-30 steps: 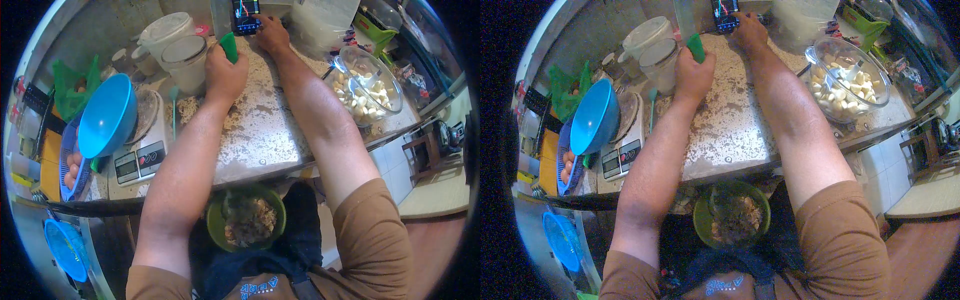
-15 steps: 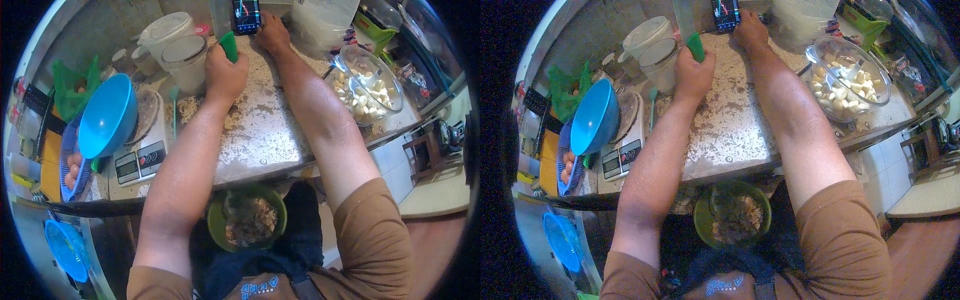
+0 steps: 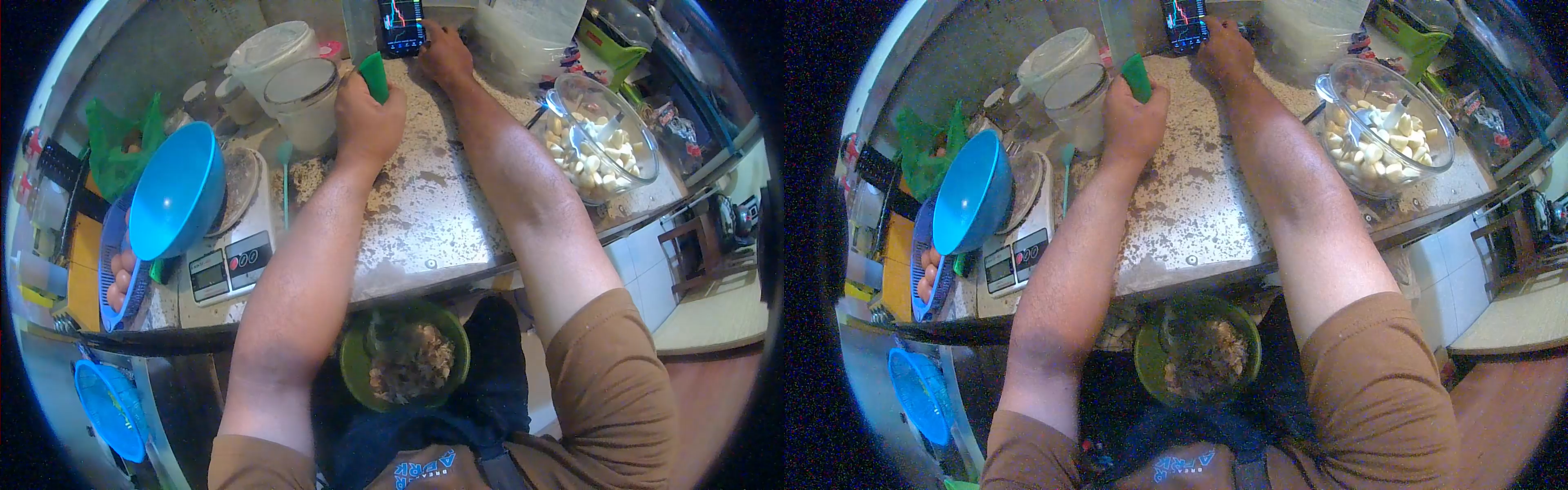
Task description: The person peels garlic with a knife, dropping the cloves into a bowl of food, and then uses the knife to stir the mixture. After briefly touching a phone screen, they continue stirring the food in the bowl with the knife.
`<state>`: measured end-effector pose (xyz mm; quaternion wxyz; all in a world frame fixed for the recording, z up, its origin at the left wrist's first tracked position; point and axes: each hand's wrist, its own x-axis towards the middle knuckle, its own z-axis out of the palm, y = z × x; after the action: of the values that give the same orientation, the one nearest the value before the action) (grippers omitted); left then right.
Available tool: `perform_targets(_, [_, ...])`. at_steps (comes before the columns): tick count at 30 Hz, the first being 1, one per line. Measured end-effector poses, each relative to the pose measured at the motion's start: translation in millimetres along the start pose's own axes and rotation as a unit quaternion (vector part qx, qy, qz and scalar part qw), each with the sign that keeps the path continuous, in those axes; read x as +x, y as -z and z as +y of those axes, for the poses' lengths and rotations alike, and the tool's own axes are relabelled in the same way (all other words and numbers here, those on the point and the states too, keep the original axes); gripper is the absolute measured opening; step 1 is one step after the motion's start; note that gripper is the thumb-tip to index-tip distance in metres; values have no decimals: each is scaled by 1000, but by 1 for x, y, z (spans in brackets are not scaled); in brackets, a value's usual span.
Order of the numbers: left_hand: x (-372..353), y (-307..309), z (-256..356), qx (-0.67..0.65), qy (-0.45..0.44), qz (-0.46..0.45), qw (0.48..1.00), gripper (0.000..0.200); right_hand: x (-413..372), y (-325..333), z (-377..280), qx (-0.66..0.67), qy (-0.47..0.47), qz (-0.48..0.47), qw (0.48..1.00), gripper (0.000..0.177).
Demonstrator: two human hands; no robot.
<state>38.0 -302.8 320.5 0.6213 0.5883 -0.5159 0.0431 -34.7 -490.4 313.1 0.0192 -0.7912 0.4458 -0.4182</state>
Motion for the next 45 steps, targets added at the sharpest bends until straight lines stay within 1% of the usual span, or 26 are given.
perform_targets(3, [-1, 1, 1, 0, 8, -6, 1000, 17, -2, 1, -1, 20, 0, 10, 1000, 47])
perform_targets(8, [0, 0, -1, -3, -5, -1, 1000, 17, -2, 6, -5, -3, -20, -16, 1000, 49])
perform_targets(12, [-1, 0, 0, 7, -11, 8, 1000, 18, -4, 7, -6, -1, -19, -7, 1000, 46])
perform_targets(13, [-1, 0, 1, 7, -11, 8, 1000, 18, -4, 9, -7, -1, -20, -23, 1000, 46])
perform_targets(15, [-1, 1, 2, -3, 32, -15, 999, 18, -4, 9, -7, -1, -21, -39, 999, 46])
perform_targets(16, [-1, 2, 3, -3, 32, -15, 999, 18, -3, 6, -6, -5, -14, -29, 999, 46])
perform_targets(20, [0, 2, 3, 9, 12, -12, 1000, 17, -2, 2, -4, -18, 8, -18, 1000, 46])
perform_targets(24, [-2, 2, 5, -1, -13, 7, 1000, 16, -4, 2, -6, -30, 5, -27, 999, 46])
perform_targets(27, [-1, 0, 0, 1, -15, 10, 1000, 17, -3, 1, -4, -27, -1, -40, 999, 46])
perform_targets(29, [-1, -1, -1, 0, -14, 10, 1000, 17, -1, -4, 2, -21, 47, 20, 998, 50])
perform_targets(30, [-1, 0, 0, 0, -12, 11, 1000, 17, -2, -2, 1, -21, 47, 20, 998, 50])
perform_targets(33, [-2, 1, 2, 7, -7, 10, 1000, 17, -3, 3, -4, -17, 35, 12, 999, 51])
perform_targets(35, [-2, 1, 3, -4, 0, 4, 1000, 17, -3, 5, -6, -1, -11, -23, 1000, 45])
perform_targets(36, [-1, 1, 2, -14, 8, -2, 1000, 17, -2, 3, -3, -2, -11, -24, 1000, 45])
perform_targets(38, [-1, 0, -1, 4, 13, 0, 1000, 19, 0, -2, 0, 7, -2, 46, 999, 41])
perform_targets(39, [-1, 0, -3, 21, 19, 2, 1000, 20, 3, -4, 4, 7, -3, 45, 999, 41])
perform_targets(40, [-1, -1, -5, 21, 20, 2, 1000, 20, 7, -6, 8, 30, -29, 36, 998, 38])
perform_targets(41, [-1, -2, -7, 23, 7, 9, 1000, 20, 10, -7, 12, 54, -55, 27, 997, 35])
perform_targets(42, [0, -2, -7, 24, -7, 16, 1000, 20, 9, -4, 13, 54, -55, 26, 997, 35])
perform_targets(44, [0, -2, -9, 25, 2, 9, 1000, 19, 9, 2, 13, 98, -93, 19, 991, 30])
perform_targets(45, [0, -2, -10, 27, 9, 2, 1000, 19, 12, -3, 17, 99, -93, 18, 991, 30])
